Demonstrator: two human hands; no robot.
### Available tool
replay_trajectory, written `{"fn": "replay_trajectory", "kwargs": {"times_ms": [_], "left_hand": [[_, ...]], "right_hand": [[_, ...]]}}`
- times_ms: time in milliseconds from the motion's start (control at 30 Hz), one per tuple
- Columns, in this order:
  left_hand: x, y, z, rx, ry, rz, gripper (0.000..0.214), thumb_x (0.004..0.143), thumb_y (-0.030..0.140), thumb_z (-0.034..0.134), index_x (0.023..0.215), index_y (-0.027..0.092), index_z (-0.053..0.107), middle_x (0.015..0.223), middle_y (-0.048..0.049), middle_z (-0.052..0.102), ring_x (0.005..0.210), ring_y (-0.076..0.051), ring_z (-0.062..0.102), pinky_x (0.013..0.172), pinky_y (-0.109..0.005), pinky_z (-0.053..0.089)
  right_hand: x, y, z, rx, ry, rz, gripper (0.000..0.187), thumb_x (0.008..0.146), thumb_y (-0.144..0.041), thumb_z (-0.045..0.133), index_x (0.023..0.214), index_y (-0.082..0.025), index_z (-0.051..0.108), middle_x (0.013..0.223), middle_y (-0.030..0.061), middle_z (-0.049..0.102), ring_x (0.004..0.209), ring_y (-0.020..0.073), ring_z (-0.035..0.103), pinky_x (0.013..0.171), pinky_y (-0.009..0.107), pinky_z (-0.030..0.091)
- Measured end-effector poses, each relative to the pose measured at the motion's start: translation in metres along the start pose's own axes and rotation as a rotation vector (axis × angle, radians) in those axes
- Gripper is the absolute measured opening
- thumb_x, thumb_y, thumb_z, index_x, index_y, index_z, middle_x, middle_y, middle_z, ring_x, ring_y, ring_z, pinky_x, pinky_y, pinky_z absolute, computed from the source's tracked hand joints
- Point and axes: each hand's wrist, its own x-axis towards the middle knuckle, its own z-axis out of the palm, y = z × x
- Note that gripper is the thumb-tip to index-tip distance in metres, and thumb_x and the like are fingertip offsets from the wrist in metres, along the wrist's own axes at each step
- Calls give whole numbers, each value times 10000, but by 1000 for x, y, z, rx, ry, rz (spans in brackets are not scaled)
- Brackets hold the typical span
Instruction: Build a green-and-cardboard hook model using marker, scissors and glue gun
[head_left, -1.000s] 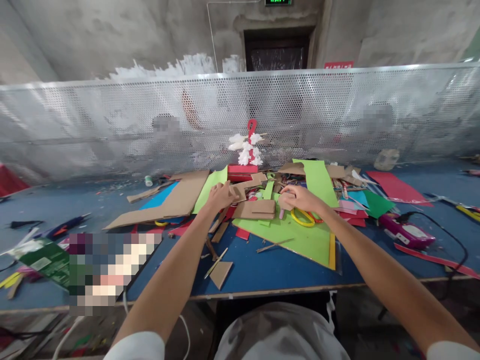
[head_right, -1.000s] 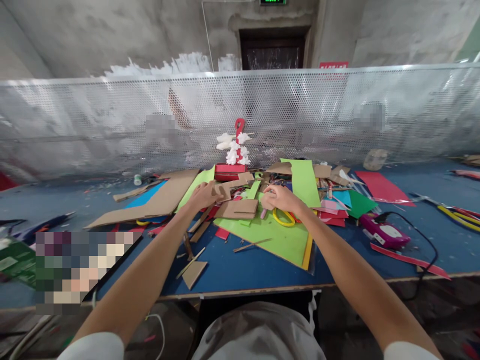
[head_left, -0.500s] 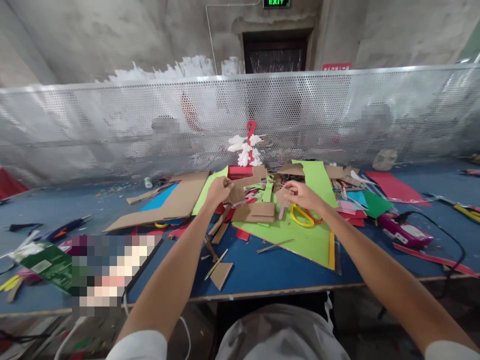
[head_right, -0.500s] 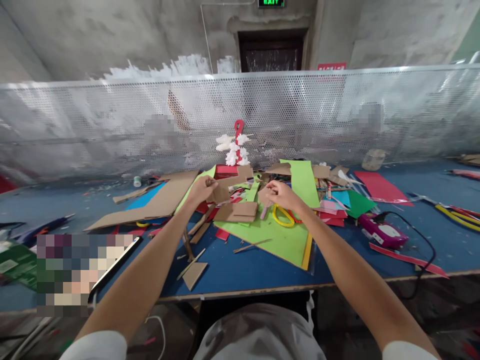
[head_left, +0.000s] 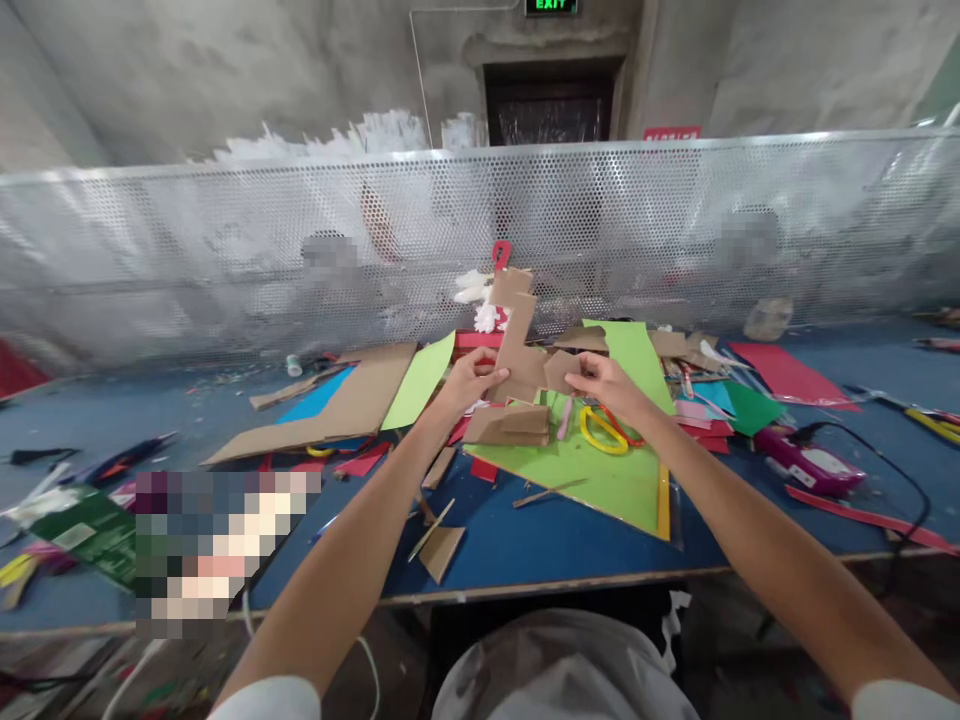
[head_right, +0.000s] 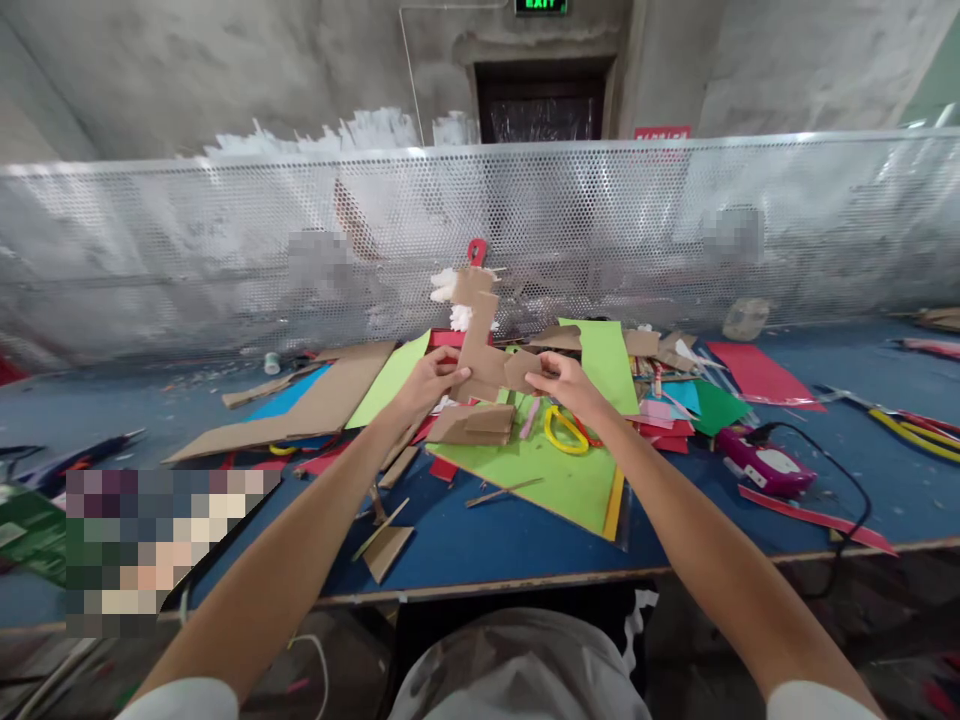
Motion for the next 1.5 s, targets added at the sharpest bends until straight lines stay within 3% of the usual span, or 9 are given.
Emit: {"fn": "replay_trajectory", "kwargs": {"times_ms": [100, 233, 400, 567, 700, 900, 1133, 1367, 1500], "left_hand": [[-1, -4, 8, -10, -75, 10, 583, 696, 476, 902, 1127, 172, 654, 976, -80, 796, 849, -235, 762, 766, -340, 610], [-3, -2, 12, 29, -84, -15, 632, 697, 498, 900, 1182, 160, 676, 1022, -102, 797, 867, -243, 759, 729, -314, 598], [-5, 1, 15, 11, -108, -35, 654, 674, 496, 915, 1181, 162, 671, 989, -90, 801, 845, -241, 761, 739, -322, 595], [-6, 0, 19, -7, -146, -41, 584, 666, 476, 924, 1088, 168, 663, 927, -63, 797, 792, -214, 751, 740, -314, 588], [-8, -3, 22, 17, -180, -33, 533, 685, 474, 916, 1027, 168, 644, 909, -63, 790, 784, -198, 745, 726, -290, 578], [-12, -4, 25, 51, -230, -37, 510, 745, 480, 875, 1075, 179, 629, 957, -72, 783, 805, -204, 741, 712, -293, 579], [-12, -5, 38, 167, -185, 73, 591, 758, 477, 863, 1202, 141, 662, 1167, -129, 748, 1039, -265, 717, 888, -359, 567], [-11, -6, 44, 183, -143, 64, 585, 764, 507, 842, 1171, 129, 659, 1158, -122, 755, 1025, -260, 710, 891, -362, 566], [-13, -5, 45, 117, -113, 56, 586, 743, 488, 853, 1173, 140, 660, 1155, -108, 759, 1009, -251, 710, 890, -354, 566]], "right_hand": [[1, 0, 1, -27, 71, -49, 386, 794, -371, 792, 1126, -188, 715, 1158, 104, 744, 940, 223, 704, 822, 354, 586], [3, 1, -1, -93, 142, -102, 519, 760, -349, 819, 1237, -179, 705, 1135, 119, 766, 989, 263, 727, 908, 427, 597], [3, -4, -4, -218, 185, -146, 425, 824, -359, 775, 1204, -170, 758, 1196, 133, 769, 1048, 287, 731, 930, 450, 598], [-1, -10, -3, -327, 145, -169, 372, 892, -363, 709, 1221, -205, 777, 1151, 105, 791, 966, 277, 741, 845, 439, 609], [-3, -13, 1, -308, 99, -178, 381, 861, -360, 744, 1205, -199, 779, 1100, 112, 796, 937, 267, 736, 852, 430, 591], [-5, -14, 6, -289, 85, -208, 282, 812, -370, 792, 1042, -208, 788, 989, 85, 784, 837, 225, 705, 774, 375, 561], [-7, -13, 15, -310, 85, -219, 284, 824, -421, 775, 997, -196, 796, 870, 56, 757, 717, 187, 633, 658, 323, 499], [-8, -15, 16, -294, 55, -226, 292, 881, -411, 707, 1068, -210, 806, 1056, 84, 788, 877, 230, 703, 793, 367, 553], [-10, -20, 14, -265, 7, -193, 329, 897, -327, 648, 1179, -226, 784, 1108, 83, 781, 881, 231, 700, 782, 372, 570]]}}
